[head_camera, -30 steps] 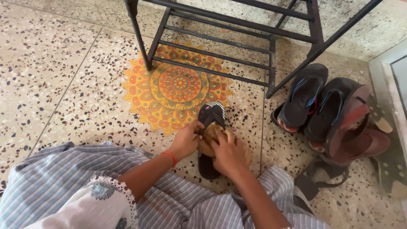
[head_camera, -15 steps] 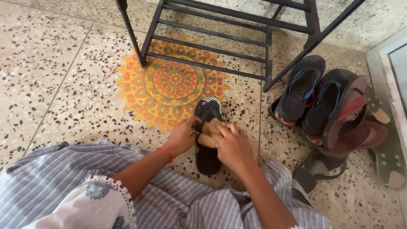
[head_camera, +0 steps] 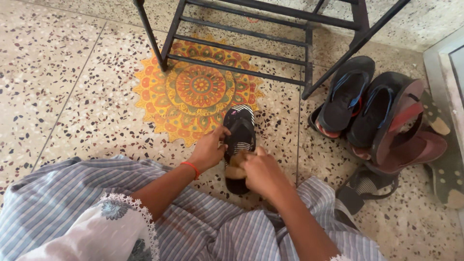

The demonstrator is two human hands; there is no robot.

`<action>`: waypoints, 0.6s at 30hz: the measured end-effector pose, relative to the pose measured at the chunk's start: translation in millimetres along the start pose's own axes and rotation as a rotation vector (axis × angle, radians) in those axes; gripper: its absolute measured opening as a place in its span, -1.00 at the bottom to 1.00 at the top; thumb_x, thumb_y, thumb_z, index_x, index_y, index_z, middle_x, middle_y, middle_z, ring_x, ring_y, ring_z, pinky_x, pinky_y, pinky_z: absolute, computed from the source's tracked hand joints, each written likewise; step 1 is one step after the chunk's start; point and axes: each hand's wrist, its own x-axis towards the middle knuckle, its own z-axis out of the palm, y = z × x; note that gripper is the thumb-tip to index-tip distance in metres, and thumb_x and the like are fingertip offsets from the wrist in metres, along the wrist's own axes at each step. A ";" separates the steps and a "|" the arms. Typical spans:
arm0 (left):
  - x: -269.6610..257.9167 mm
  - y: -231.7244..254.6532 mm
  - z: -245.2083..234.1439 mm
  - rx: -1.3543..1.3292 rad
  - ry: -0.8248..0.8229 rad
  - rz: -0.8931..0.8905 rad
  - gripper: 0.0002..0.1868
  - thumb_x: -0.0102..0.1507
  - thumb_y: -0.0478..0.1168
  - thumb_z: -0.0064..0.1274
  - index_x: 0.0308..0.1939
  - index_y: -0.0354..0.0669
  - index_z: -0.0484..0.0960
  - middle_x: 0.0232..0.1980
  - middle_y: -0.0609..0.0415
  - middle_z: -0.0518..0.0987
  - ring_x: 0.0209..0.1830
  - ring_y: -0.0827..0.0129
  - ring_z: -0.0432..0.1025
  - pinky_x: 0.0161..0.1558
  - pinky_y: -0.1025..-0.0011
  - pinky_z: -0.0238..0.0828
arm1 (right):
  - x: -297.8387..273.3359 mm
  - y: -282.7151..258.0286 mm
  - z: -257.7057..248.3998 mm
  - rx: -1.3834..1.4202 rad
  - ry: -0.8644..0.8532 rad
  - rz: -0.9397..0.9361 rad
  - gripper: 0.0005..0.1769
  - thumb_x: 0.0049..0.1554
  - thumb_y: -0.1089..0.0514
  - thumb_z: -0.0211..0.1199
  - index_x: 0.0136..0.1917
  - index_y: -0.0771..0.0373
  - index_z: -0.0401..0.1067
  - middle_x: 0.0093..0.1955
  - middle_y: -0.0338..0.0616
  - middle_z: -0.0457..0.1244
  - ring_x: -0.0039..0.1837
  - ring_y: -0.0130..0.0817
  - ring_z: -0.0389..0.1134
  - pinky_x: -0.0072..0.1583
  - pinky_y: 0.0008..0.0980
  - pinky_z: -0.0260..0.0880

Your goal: The person sits on the floor and wipes a black sandal with a cloth, cleaning the upper, sole, and straps. The person handles the sandal one at a time, turning it over to clean different parts.

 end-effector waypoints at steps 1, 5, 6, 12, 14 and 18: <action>0.7 -0.2 0.0 0.006 0.000 0.007 -0.60 0.14 -0.40 0.13 0.06 -0.16 0.47 -0.05 -0.18 0.66 0.01 -0.03 0.57 -0.01 0.13 0.51 | 1.2 1.8 -0.1 0.025 0.147 -0.019 -0.59 -0.04 0.24 0.22 0.10 0.11 0.58 0.35 -0.16 0.30 0.39 -0.04 0.20 0.35 -0.12 0.30; 1.4 1.3 -0.6 0.026 -0.002 0.015 -0.60 0.14 -0.40 0.12 0.05 -0.16 0.46 -0.06 -0.18 0.67 0.01 -0.04 0.57 0.00 0.13 0.50 | 9.4 5.1 0.8 0.057 0.410 -0.058 -0.52 -0.16 0.27 0.27 0.09 0.18 0.58 0.46 -0.04 0.18 0.43 -0.01 0.15 0.25 -0.01 0.29; 1.6 1.9 -1.0 0.033 -0.002 0.013 -0.60 0.13 -0.40 0.12 0.04 -0.16 0.46 -0.07 -0.18 0.67 0.00 -0.03 0.58 0.01 0.13 0.50 | 12.0 4.5 1.5 0.049 0.395 -0.057 -0.50 -0.18 0.25 0.28 0.10 0.21 0.56 0.46 -0.01 0.15 0.46 0.01 0.13 0.23 0.00 0.29; 2.6 2.5 -2.8 -0.008 -0.017 0.001 -0.62 0.15 -0.38 0.14 0.04 -0.18 0.46 -0.07 -0.16 0.68 0.02 -0.04 0.57 -0.01 0.11 0.48 | 9.7 -1.9 5.8 0.029 0.166 -0.092 -0.48 -0.12 0.34 0.19 0.14 0.12 0.57 0.52 -0.16 0.16 0.39 -0.07 0.17 0.35 -0.13 0.32; 3.2 1.1 -2.6 0.002 -0.003 0.011 -0.62 0.14 -0.38 0.16 0.03 -0.18 0.46 -0.06 -0.16 0.67 0.01 -0.04 0.57 0.00 0.13 0.48 | 5.0 0.1 5.4 0.077 0.085 -0.075 -0.39 -0.08 0.35 0.18 0.24 0.01 0.54 0.43 -0.22 0.22 0.40 -0.08 0.16 0.33 -0.09 0.31; 5.8 0.0 1.2 0.018 -0.013 -0.032 -0.60 0.14 -0.36 0.18 0.04 -0.15 0.48 -0.09 -0.12 0.70 -0.01 -0.03 0.58 0.00 0.12 0.48 | 6.0 8.2 5.4 -0.049 0.136 0.021 -0.55 -0.03 0.31 0.21 0.14 0.10 0.57 0.39 -0.18 0.22 0.50 -0.11 0.10 0.34 -0.02 0.26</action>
